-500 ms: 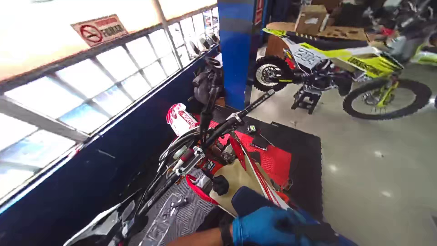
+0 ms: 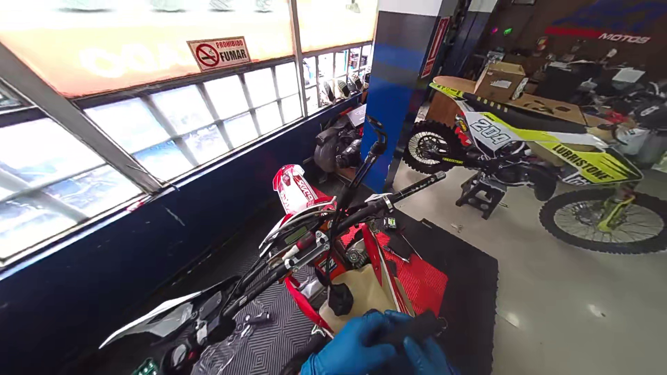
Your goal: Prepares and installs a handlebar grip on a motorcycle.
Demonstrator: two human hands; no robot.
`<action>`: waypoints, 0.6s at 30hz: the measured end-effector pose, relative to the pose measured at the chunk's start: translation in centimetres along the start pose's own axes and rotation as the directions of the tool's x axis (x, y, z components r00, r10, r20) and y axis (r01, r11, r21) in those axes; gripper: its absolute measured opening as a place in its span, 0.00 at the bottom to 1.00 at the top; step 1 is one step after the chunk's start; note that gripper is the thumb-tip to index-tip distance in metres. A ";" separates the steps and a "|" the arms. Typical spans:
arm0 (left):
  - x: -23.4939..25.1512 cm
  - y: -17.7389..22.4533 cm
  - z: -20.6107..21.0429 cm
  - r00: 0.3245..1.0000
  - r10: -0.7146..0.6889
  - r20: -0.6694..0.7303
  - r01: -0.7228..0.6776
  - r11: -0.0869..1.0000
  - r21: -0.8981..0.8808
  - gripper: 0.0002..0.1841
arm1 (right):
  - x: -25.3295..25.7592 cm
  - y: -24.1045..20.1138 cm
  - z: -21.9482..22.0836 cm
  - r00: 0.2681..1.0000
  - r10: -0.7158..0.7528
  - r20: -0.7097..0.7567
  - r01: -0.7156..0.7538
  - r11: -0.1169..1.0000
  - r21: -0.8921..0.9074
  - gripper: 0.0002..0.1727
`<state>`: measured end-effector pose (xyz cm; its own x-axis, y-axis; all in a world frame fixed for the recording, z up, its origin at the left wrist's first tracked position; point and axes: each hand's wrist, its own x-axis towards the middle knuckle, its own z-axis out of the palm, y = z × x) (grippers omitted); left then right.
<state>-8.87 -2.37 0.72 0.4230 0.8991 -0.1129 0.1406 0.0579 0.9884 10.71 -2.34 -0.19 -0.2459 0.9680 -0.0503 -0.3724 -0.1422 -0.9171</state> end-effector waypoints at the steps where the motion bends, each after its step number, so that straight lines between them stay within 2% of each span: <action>1: 0.2 0.3 -0.5 1.000 0.021 0.010 -0.021 1.000 -0.012 0.19 | 0.4 -0.4 0.5 1.000 -0.016 -0.011 0.016 1.000 -0.005 0.14; 3: 0.7 0.9 -1.6 0.995 0.088 0.046 -0.084 0.994 -0.076 0.22 | 1.4 -1.2 0.9 0.997 -0.068 -0.023 0.067 0.997 -0.031 0.13; 6: 1.6 1.1 -2.8 0.969 0.229 0.090 -0.209 0.959 -0.189 0.31 | 2.2 -2.1 0.7 0.986 -0.158 -0.050 0.151 0.981 -0.119 0.17; 8: 2.4 1.3 -3.2 0.953 0.289 0.091 -0.261 0.935 -0.238 0.34 | 2.5 -2.8 0.7 0.978 -0.206 -0.037 0.201 0.973 -0.113 0.19; 11: 3.6 1.6 -3.7 0.940 0.333 0.074 -0.302 0.914 -0.271 0.35 | 3.2 -3.8 1.1 0.966 -0.258 -0.011 0.257 0.963 -0.081 0.22; 18: 4.9 1.2 -3.3 0.911 0.402 0.090 -0.361 0.885 -0.295 0.33 | 3.0 -4.5 0.9 0.963 -0.269 -0.017 0.269 0.963 -0.036 0.20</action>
<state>-9.61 3.58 1.67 0.5223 0.8036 0.2852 -0.2923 -0.1455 0.9452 10.85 0.98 4.11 -0.1208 0.9740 0.1918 -0.3927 0.1306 -0.9104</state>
